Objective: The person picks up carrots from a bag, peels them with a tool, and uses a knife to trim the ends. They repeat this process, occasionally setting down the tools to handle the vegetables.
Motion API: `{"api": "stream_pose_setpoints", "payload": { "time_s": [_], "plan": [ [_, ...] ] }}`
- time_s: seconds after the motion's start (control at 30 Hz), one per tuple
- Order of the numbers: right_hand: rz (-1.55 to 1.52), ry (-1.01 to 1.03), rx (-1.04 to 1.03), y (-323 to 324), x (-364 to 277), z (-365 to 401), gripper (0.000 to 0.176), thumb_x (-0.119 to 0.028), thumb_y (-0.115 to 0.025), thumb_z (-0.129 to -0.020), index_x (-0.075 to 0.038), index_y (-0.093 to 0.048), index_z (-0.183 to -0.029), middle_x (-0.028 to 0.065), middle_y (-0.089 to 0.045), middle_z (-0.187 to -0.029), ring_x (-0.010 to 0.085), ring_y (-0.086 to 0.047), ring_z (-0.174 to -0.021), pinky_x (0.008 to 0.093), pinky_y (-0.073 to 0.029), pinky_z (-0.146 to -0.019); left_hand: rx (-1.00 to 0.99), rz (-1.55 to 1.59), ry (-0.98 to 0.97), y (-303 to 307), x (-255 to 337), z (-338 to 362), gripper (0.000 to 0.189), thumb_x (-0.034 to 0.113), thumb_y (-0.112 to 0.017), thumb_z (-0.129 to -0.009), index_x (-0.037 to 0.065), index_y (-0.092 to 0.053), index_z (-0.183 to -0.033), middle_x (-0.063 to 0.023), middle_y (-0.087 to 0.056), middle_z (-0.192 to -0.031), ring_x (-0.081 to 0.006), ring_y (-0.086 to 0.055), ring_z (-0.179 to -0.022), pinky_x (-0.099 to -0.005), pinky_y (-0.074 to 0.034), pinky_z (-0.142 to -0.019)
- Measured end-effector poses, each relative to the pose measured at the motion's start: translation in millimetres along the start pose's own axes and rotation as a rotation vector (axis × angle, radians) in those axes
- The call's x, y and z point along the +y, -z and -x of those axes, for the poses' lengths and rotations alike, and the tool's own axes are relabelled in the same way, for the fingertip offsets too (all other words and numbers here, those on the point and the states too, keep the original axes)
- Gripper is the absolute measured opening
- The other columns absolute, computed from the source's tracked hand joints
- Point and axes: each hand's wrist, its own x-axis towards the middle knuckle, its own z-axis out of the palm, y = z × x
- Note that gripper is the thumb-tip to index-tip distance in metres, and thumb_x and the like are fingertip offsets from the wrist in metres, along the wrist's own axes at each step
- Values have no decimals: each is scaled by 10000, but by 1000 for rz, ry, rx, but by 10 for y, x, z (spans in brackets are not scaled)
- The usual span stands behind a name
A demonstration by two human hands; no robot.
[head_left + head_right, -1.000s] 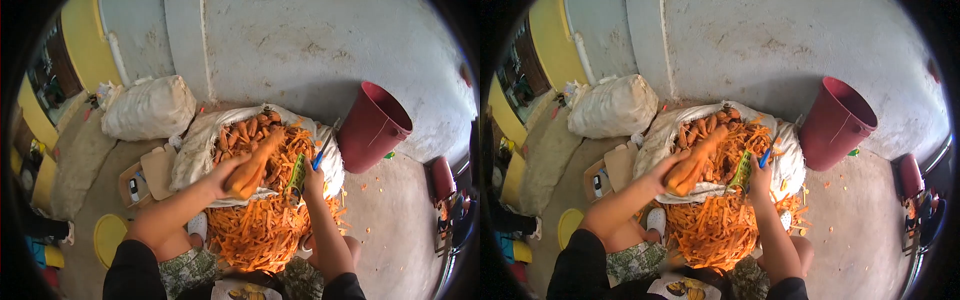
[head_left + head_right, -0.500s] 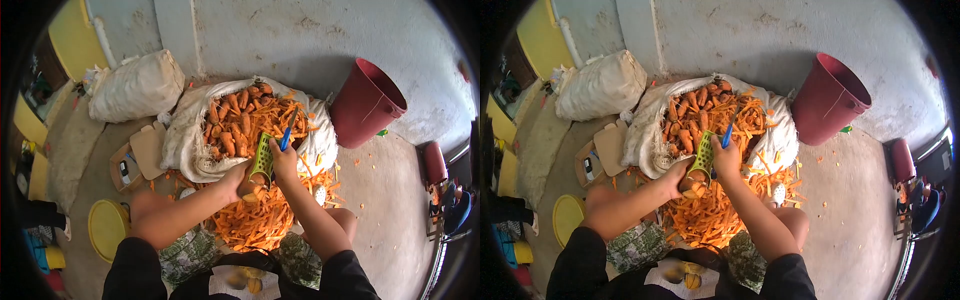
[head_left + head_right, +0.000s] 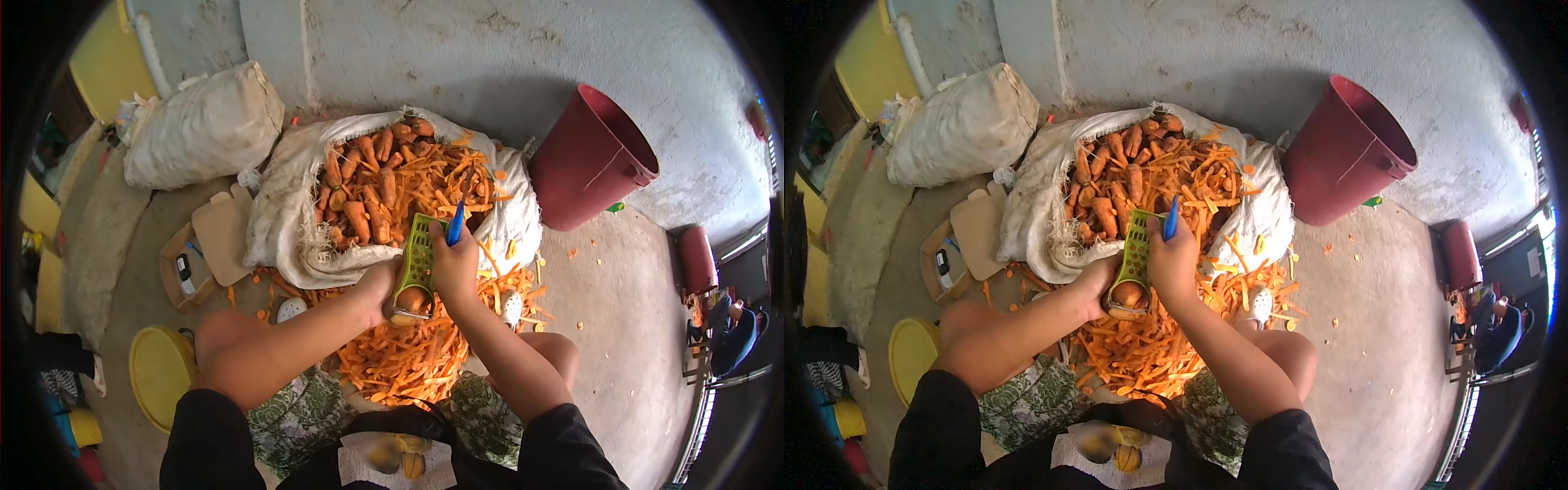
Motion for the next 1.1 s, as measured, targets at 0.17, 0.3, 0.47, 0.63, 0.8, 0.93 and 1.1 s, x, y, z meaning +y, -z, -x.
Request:
{"api": "stream_pose_setpoints", "payload": {
  "time_s": [0.17, 0.3, 0.47, 0.63, 0.8, 0.93, 1.1],
  "plan": [
    [173, -15, 29, 12, 47, -86, 234, -196, -546, -850, -3, -491, -730, 56, -452, -522, 132, -401, -454, 310, -338, -446, 14, -105, -10, 34, 26, -97, 322, 249, -266, -936, 44, -478, -1065, -99, -584, -939, -207, -596, -808, -377, -509, -726],
    [138, -7, 7, 1, 168, -142, 244, -203, -546, -852, -12, -482, -714, 55, -436, -515, 136, -393, -446, 316, -335, -441, 18, -90, 10, 74, -8, -160, 311, 241, -274, -934, 43, -479, -1061, -98, -584, -939, -204, -596, -807, -370, -510, -724],
    [31, 12, -33, 69, 54, -123, 251, -199, -537, -860, -17, -468, -702, 34, -416, -511, 117, -364, -445, 303, -320, -433, 26, -29, -70, -11, 13, -137, 317, 254, -268, -936, 51, -478, -1059, -89, -586, -938, -196, -602, -805, -366, -517, -704],
    [69, -39, 74, 121, 187, -176, 238, -186, -524, -866, -13, -471, -711, 22, -427, -517, 107, -378, -448, 294, -313, -424, 81, -61, -55, -140, 101, -82, 318, 268, -271, -938, 59, -478, -1058, -82, -586, -894, -187, -602, -745, -362, -518, -678],
    [1, -253, 412, 505, 500, -697, 188, -154, -475, -876, 1, -579, -900, 52, -539, -567, 133, -457, -445, 289, -371, -434, -6, -373, 26, -31, 21, 11, 332, 285, -266, -945, 33, -442, -1068, -102, -575, -868, -193, -598, -709, -361, -518, -652],
    [-266, -140, 367, 596, 154, -637, 199, -197, -495, -888, -20, -548, -813, -3, -494, -569, 72, -408, -417, 238, -341, -391, 82, -306, 47, 17, 35, 1, 349, 296, -261, -947, 15, -426, -1070, -110, -570, -883, -218, -595, -719, -353, -510, -670],
    [-189, -262, 95, 167, 34, -211, 206, -218, -514, -881, -47, -521, -768, -24, -438, -534, 67, -398, -442, 233, -312, -398, 45, -134, 55, 14, 63, -9, 331, 269, -264, -945, 29, -472, -1039, -93, -581, -875, -196, -599, -728, -358, -514, -669]
  ]
}}
